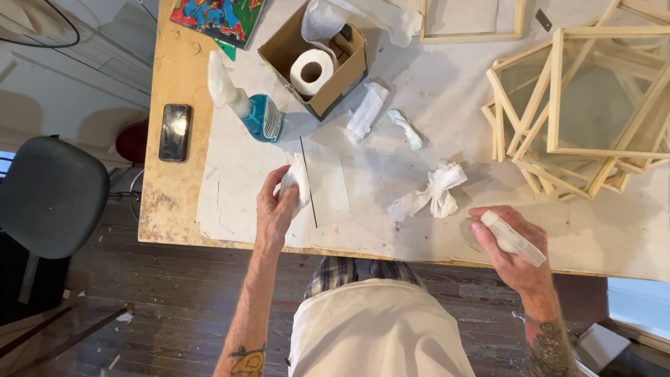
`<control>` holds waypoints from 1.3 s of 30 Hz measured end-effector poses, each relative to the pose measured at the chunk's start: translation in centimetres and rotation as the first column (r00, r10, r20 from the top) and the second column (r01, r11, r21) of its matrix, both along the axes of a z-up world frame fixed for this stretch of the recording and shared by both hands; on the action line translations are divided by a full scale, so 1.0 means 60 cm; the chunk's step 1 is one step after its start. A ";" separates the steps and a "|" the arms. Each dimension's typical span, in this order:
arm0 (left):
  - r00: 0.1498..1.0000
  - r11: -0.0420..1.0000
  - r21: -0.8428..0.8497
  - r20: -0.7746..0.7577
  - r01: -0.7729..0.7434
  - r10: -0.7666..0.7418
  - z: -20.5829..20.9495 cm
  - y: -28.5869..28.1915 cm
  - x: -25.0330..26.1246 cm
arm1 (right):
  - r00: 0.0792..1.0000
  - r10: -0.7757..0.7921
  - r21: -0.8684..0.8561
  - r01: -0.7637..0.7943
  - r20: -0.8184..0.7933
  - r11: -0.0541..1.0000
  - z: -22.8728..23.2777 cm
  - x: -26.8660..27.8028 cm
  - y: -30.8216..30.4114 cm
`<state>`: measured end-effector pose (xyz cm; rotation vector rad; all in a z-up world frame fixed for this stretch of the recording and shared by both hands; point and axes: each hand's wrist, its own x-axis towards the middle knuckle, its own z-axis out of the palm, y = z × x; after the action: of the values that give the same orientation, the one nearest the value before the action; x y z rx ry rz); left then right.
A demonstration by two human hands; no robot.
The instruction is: Cleaning small rectangular glass panes with spray cleaner and paper towels on a workbench for framing.
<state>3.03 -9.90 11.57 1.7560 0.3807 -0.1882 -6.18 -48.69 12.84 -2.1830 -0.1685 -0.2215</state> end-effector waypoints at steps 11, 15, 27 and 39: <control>0.995 0.979 -0.180 -0.041 -0.093 0.087 -0.043 0.018 -0.015 | 0.974 0.215 0.122 -0.206 -0.068 0.971 0.018 0.037 0.114; 0.984 0.943 -0.282 -0.090 -0.176 0.157 -0.062 0.032 -0.024 | 0.933 0.354 0.130 -0.344 -0.058 0.930 0.044 0.073 0.163; 0.962 0.886 -0.380 -0.155 -0.267 0.223 -0.113 0.074 -0.028 | 0.815 0.559 0.162 -0.537 -0.155 0.828 -0.044 0.056 0.156; 0.963 0.881 -0.394 -0.178 -0.260 0.204 -0.087 0.079 -0.015 | 0.898 0.366 0.222 -0.315 -0.245 0.923 -0.089 -0.022 0.010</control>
<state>2.10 -5.15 6.33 1.2679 0.5991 -0.1964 -7.52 -48.10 7.47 -1.9419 -0.3535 0.2667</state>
